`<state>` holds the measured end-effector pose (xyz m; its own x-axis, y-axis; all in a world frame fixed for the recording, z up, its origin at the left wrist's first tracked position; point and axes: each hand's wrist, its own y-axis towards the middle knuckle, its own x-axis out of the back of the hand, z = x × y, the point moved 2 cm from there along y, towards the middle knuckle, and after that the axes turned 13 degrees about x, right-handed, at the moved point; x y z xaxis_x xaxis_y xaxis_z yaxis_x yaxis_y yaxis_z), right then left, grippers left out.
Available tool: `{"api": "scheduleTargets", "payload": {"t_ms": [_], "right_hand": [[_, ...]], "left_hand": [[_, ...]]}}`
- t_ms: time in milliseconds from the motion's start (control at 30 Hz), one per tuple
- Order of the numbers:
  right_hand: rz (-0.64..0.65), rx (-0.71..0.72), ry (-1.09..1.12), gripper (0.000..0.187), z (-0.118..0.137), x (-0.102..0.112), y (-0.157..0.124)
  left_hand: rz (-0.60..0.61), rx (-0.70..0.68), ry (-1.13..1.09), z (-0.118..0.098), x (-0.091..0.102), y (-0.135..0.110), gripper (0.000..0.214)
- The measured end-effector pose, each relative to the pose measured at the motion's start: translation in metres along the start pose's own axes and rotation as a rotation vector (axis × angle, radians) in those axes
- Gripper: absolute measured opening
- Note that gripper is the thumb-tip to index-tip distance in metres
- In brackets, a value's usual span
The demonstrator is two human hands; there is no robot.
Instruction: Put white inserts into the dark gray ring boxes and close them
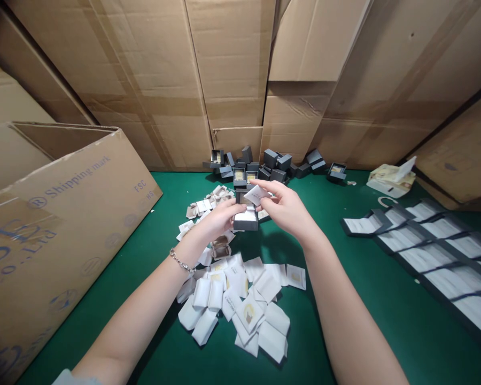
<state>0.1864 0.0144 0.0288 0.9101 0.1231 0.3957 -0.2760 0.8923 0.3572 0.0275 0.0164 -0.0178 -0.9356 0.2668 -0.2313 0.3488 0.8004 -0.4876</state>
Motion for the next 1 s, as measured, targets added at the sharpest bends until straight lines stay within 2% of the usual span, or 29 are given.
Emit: {"api": "scheduleTargets", "payload": {"t_ms": [167,300,433,667,800,900,1000], "right_hand": [[-0.035,-0.002,-0.023,0.015,-0.003,0.001,0.002],[-0.019,0.017,-0.033,0.004,-0.005,0.001,0.002],[0.031,0.0,0.142,0.01,-0.001,-0.001,0.002],[0.026,-0.051,0.296,0.016,0.005,-0.003,0.002],[0.028,-0.142,0.437,0.016,0.007,-0.004,0.001],[-0.031,-0.216,0.536,0.016,0.007,-0.004,0.001],[-0.111,-0.24,0.534,0.017,0.002,-0.005,0.002]], "left_hand": [[-0.004,-0.02,0.013,0.001,0.002,0.001,0.016],[0.003,-0.05,0.008,0.001,0.004,0.002,0.015],[0.005,-0.06,-0.003,0.001,0.008,0.002,0.021],[-0.035,-0.099,-0.06,-0.002,0.015,0.001,0.023],[-0.041,-0.094,-0.068,-0.003,0.014,0.001,0.023],[-0.033,-0.093,-0.059,-0.004,0.011,-0.001,0.022],[0.007,-0.097,-0.055,-0.004,0.009,-0.002,0.024]]}}
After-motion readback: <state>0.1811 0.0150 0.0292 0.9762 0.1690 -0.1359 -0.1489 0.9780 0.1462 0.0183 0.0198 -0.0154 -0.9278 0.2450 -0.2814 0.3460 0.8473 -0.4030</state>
